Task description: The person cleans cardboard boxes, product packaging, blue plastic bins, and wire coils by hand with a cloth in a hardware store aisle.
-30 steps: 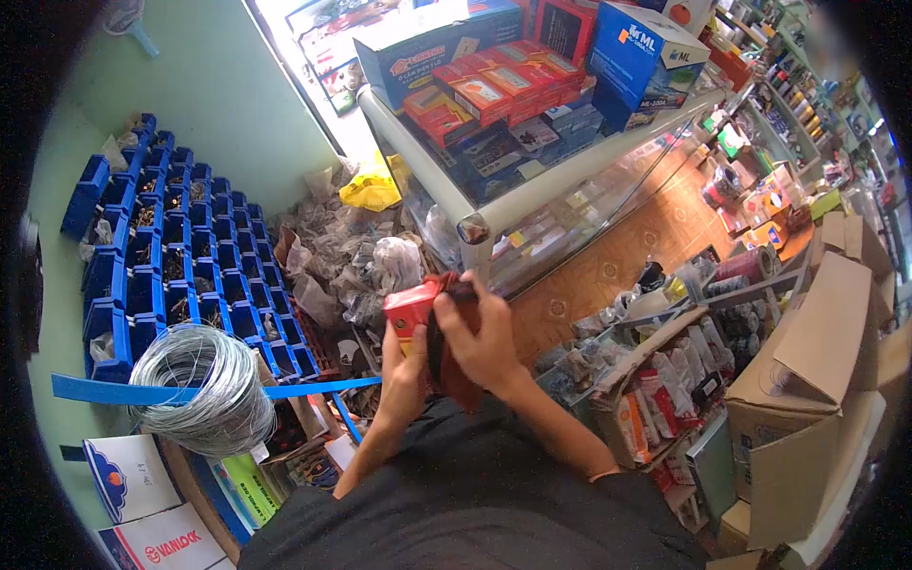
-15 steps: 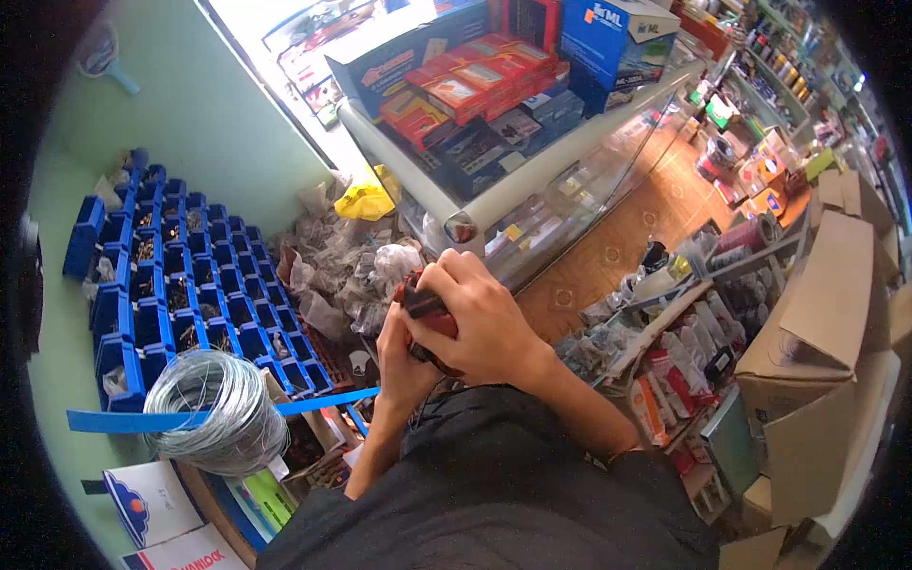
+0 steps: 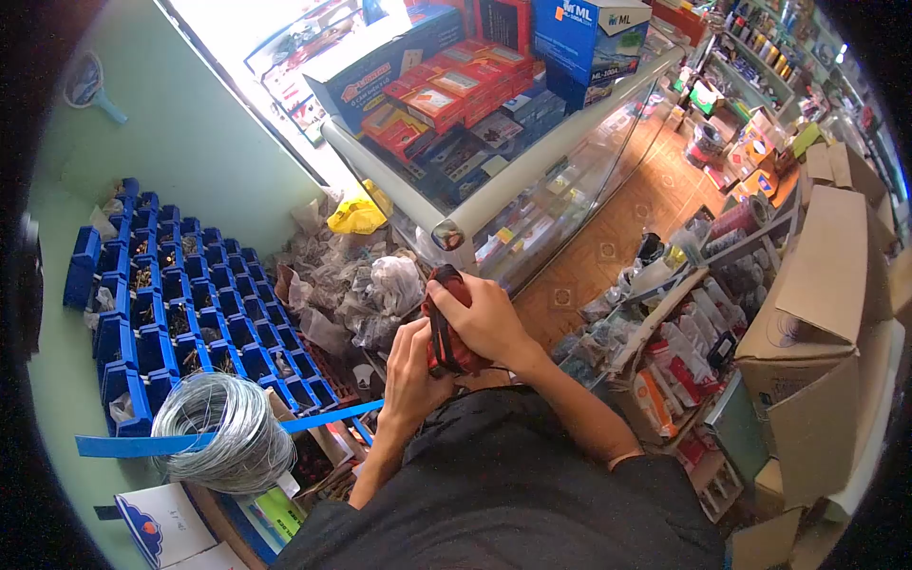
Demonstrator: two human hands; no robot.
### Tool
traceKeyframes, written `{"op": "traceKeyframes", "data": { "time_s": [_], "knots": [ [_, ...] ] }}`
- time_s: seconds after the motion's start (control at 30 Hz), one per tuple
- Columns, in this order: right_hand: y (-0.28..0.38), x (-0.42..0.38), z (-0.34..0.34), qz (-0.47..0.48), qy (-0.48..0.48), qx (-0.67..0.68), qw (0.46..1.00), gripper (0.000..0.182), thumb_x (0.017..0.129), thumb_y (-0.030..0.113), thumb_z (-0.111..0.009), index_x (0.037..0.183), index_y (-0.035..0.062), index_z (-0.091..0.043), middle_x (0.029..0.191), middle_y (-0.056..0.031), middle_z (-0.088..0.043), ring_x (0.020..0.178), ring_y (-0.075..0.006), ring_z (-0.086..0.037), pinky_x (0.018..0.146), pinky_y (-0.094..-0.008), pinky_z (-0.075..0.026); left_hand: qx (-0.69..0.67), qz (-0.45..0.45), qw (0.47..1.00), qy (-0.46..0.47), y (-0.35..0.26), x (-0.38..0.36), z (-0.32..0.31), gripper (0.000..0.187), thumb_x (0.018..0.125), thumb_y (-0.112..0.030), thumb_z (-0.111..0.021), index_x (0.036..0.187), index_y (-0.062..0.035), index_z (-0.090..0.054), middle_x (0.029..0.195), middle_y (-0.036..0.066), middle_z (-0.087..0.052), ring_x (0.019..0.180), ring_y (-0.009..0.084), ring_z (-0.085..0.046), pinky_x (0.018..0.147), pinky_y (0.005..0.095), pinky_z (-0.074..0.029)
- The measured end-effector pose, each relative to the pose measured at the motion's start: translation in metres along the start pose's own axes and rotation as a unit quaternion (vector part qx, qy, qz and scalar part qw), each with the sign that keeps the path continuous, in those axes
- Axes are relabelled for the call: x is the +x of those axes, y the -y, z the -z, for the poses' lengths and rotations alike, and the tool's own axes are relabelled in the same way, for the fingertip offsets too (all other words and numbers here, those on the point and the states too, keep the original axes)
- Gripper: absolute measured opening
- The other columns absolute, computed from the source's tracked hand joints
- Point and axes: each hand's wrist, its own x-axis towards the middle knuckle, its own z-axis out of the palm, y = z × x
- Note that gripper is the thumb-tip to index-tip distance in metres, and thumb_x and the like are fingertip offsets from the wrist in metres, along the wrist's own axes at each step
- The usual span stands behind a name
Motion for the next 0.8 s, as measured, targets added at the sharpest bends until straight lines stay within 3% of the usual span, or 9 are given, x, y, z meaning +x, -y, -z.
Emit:
{"op": "traceKeyframes", "data": {
  "time_s": [0.2, 0.37, 0.43, 0.47, 0.57, 0.6, 0.7, 0.77, 0.8],
  "knots": [
    [-0.009, 0.009, 0.008, -0.006, -0.012, 0.04, 0.999, 0.044, 0.097, 0.039, -0.061, 0.087, -0.0033, -0.068, 0.075, -0.0129, -0.07, 0.072, -0.0221, -0.068, 0.069, -0.0366, -0.05, -0.064, 0.022, 0.997, -0.027, -0.005, 0.006, 0.004, 0.06, 0.067, -0.002, -0.078, 0.125, -0.0019, -0.059, 0.114, 0.018, -0.059, 0.104, 0.037, -0.059, 0.088, 0.0441, -0.05],
    [0.0, 0.003, 0.024, -0.058, -0.096, 0.233, 0.966, 0.035, 0.1, 0.035, -0.058, 0.09, 0.0027, -0.068, 0.079, 0.0008, -0.065, 0.068, -0.009, -0.06, 0.063, -0.028, -0.047, -0.087, 0.185, 0.974, -0.097, 0.013, -0.016, 0.002, 0.051, 0.083, -0.007, -0.076, 0.131, -0.0011, -0.058, 0.104, 0.014, -0.062, 0.095, 0.0303, -0.063, 0.087, 0.0391, -0.051],
    [0.0, -0.001, 0.048, -0.102, -0.074, 0.334, 0.934, 0.032, 0.101, 0.034, -0.057, 0.093, 0.0046, -0.068, 0.082, 0.001, -0.066, 0.069, -0.0075, -0.059, 0.065, -0.0263, -0.047, -0.294, 0.323, 0.882, -0.179, 0.005, -0.014, 0.008, 0.05, 0.092, -0.011, -0.07, 0.137, -0.0002, -0.052, 0.111, 0.01, -0.064, 0.097, 0.0226, -0.064, 0.088, 0.0352, -0.051],
    [0.002, -0.003, 0.046, -0.089, -0.064, 0.329, 0.938, 0.03, 0.102, 0.034, -0.057, 0.101, 0.0056, -0.067, 0.088, 0.0001, -0.066, 0.077, -0.0072, -0.061, 0.071, -0.0252, -0.048, -0.392, 0.361, 0.835, -0.138, 0.002, -0.014, 0.019, 0.055, 0.097, -0.017, -0.065, 0.144, -0.0005, -0.042, 0.124, 0.011, -0.061, 0.108, 0.0184, -0.062, 0.093, 0.0331, -0.05],
    [0.025, -0.017, 0.009, -0.067, -0.074, 0.29, 0.952, 0.029, 0.102, 0.032, -0.057, 0.109, 0.0049, -0.064, 0.096, -0.0014, -0.067, 0.084, -0.0087, -0.062, 0.078, -0.0256, -0.049, -0.678, 0.319, 0.644, -0.157, 0.003, -0.016, 0.008, 0.059, 0.099, -0.024, -0.063, 0.147, -0.0011, -0.038, 0.132, 0.013, -0.057, 0.116, 0.0196, -0.058, 0.097, 0.0338, -0.049],
    [0.004, -0.018, -0.005, -0.018, -0.029, 0.255, 0.966, 0.042, 0.101, 0.035, -0.061, 0.126, 0.0022, -0.056, 0.108, -0.0045, -0.064, 0.095, -0.012, -0.062, 0.086, -0.0308, -0.051, -0.71, 0.305, 0.604, -0.195, -0.014, -0.003, -0.001, 0.062, 0.099, -0.028, -0.062, 0.149, -0.0013, -0.035, 0.137, 0.014, -0.053, 0.122, 0.0199, -0.055, 0.101, 0.0343, -0.048],
    [-0.01, -0.033, -0.045, 0.074, -0.035, 0.144, 0.986, 0.025, 0.098, 0.022, -0.062, 0.112, 0.0018, -0.055, 0.096, -0.0084, -0.064, 0.09, -0.0122, -0.06, 0.08, -0.0316, -0.049, -0.572, 0.303, 0.736, -0.196, -0.013, -0.005, -0.017, 0.064, 0.1, -0.034, -0.061, 0.148, -0.001, -0.036, 0.135, 0.013, -0.055, 0.12, 0.021, -0.057, 0.102, 0.0348, -0.047],
    [-0.007, -0.045, -0.044, 0.085, -0.015, 0.071, 0.994, 0.026, 0.097, 0.023, -0.063, 0.108, 0.001, -0.055, 0.091, -0.0172, -0.065, 0.083, -0.0265, -0.065, 0.076, -0.037, -0.051, -0.493, 0.288, 0.795, -0.207, -0.007, 0.004, -0.009, 0.068, 0.096, -0.043, -0.063, 0.144, 0.0012, -0.043, 0.129, 0.013, -0.059, 0.114, 0.0201, -0.06, 0.099, 0.0353, -0.048],
    [-0.006, -0.052, -0.043, 0.086, -0.005, 0.034, 0.996, 0.027, 0.096, 0.024, -0.064, 0.106, 0.0005, -0.055, 0.088, -0.0216, -0.066, 0.079, -0.0336, -0.068, 0.074, -0.0397, -0.052, -0.513, 0.298, 0.776, -0.216, -0.002, 0.006, -0.004, 0.068, 0.096, -0.046, -0.061, 0.143, 0.002, -0.045, 0.128, 0.012, -0.059, 0.114, 0.0203, -0.06, 0.099, 0.0349, -0.049]
  ]
}}
